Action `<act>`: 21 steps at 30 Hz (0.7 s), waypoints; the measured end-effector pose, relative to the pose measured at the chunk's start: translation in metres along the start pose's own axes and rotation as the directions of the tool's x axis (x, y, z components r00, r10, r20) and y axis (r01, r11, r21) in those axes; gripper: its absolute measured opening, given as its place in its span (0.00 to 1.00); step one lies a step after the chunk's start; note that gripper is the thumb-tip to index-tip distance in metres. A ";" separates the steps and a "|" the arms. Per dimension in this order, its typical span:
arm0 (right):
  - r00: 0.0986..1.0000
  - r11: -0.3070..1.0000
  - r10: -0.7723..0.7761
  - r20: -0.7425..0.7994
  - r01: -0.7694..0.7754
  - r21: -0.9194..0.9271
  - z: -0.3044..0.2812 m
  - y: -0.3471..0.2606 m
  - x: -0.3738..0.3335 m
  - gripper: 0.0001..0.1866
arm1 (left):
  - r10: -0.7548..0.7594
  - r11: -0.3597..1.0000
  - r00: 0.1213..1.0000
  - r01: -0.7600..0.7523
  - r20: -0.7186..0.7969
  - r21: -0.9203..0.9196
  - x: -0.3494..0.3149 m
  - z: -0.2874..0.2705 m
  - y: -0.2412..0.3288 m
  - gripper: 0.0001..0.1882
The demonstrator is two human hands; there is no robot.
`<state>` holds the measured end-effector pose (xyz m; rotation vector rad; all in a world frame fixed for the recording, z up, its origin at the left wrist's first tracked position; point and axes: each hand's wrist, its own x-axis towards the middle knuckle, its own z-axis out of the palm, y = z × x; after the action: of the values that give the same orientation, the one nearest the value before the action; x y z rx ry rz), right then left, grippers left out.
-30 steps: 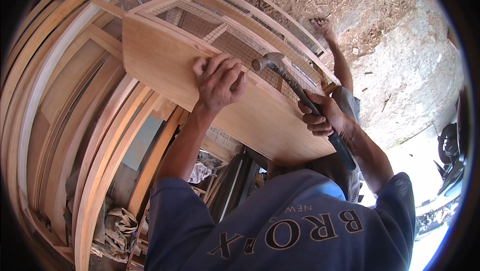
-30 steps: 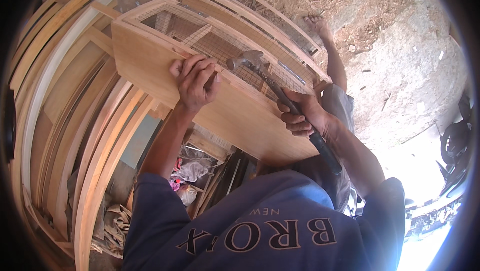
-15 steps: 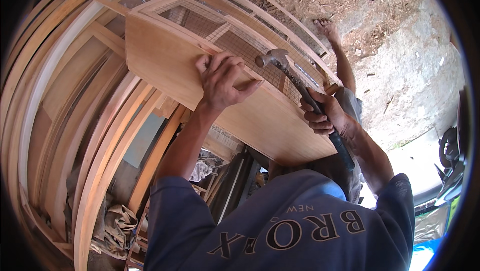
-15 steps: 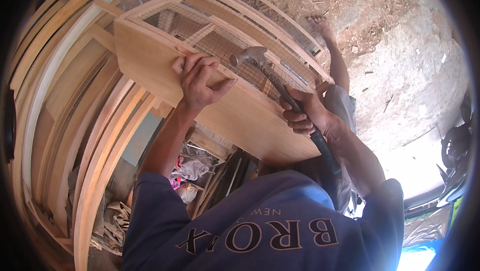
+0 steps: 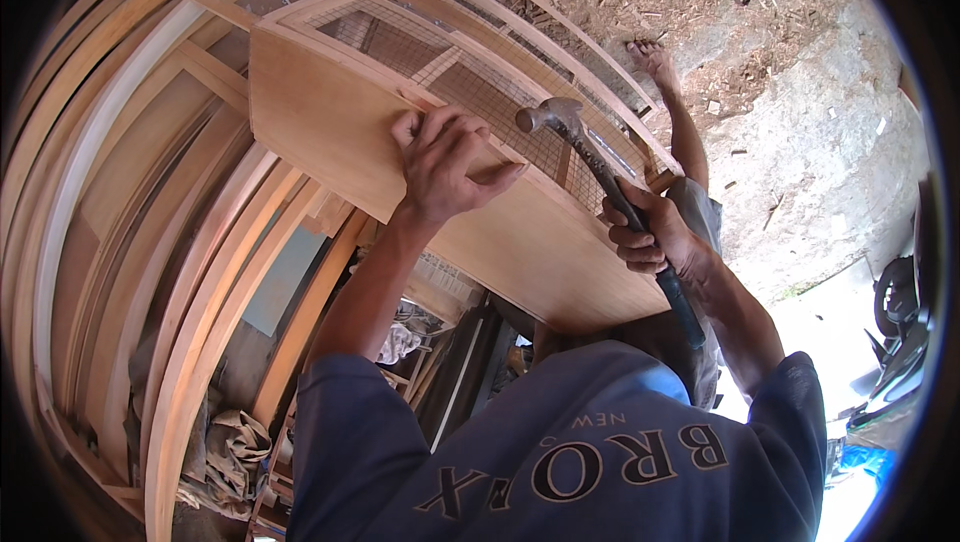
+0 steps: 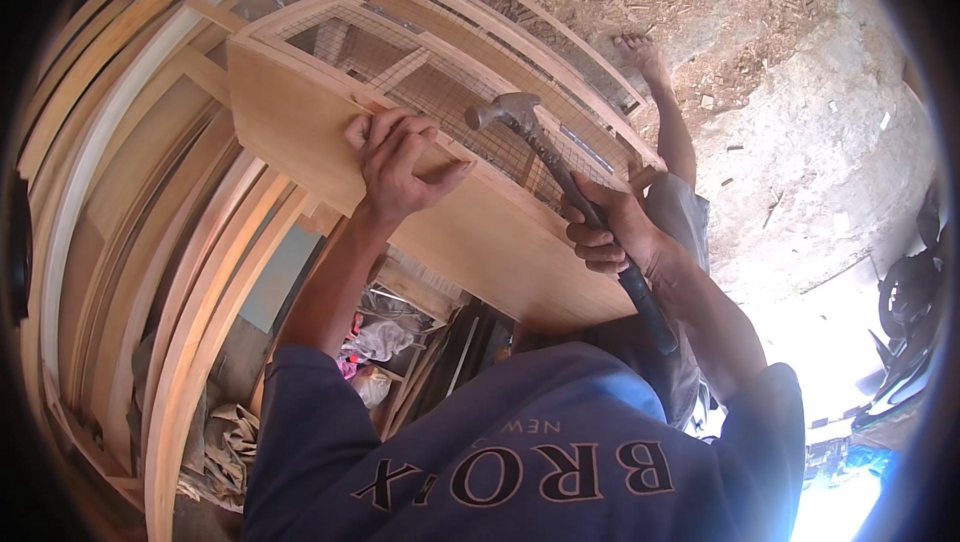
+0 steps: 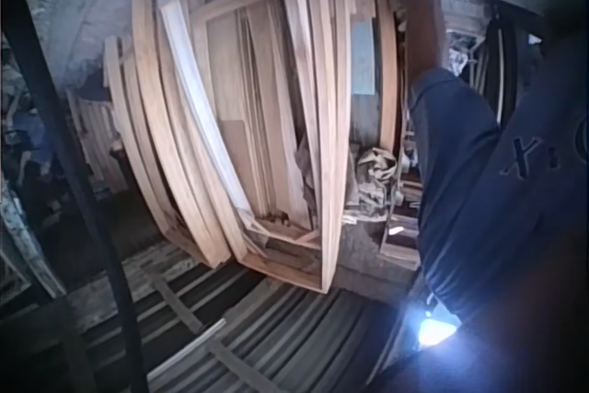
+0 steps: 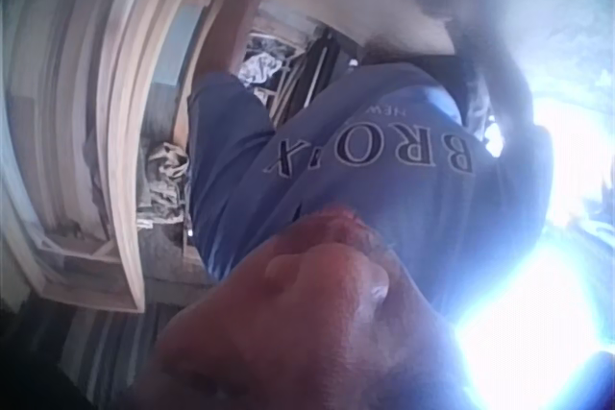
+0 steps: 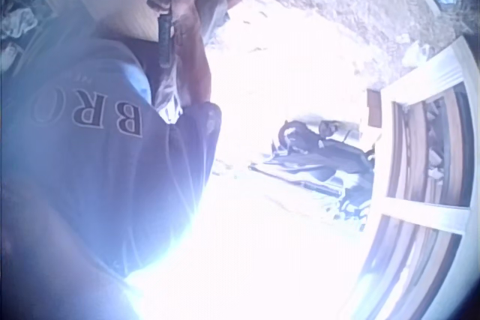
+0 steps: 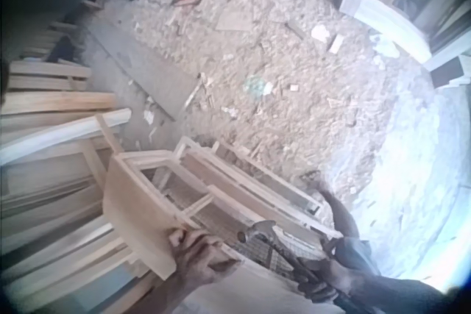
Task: The person hammers small wooden dowels into a wooden cage frame, then uses a power drill to secure parts of the cage. The person works on the floor in a cluttered workshop.
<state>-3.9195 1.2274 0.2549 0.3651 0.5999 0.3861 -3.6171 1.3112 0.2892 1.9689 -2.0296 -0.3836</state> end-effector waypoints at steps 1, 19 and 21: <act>1.000 1.000 -0.026 0.013 0.026 0.003 0.001 0.000 -0.002 0.27 | 0.006 1.000 1.000 -0.006 0.003 0.010 -0.001 0.000 0.000 0.25; 0.995 0.997 0.031 -0.095 -0.023 0.075 0.023 0.023 -0.011 0.28 | -0.005 1.000 1.000 0.005 -0.002 -0.008 -0.002 0.003 -0.002 0.25; 0.997 1.000 0.022 -0.077 -0.022 0.004 0.029 0.031 -0.014 0.28 | -0.007 1.000 1.000 0.007 0.005 -0.022 -0.003 0.003 -0.001 0.25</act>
<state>-3.9197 1.2419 0.2970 0.3611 0.6726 0.4219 -3.6177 1.3141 0.2859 1.9650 -2.0132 -0.4104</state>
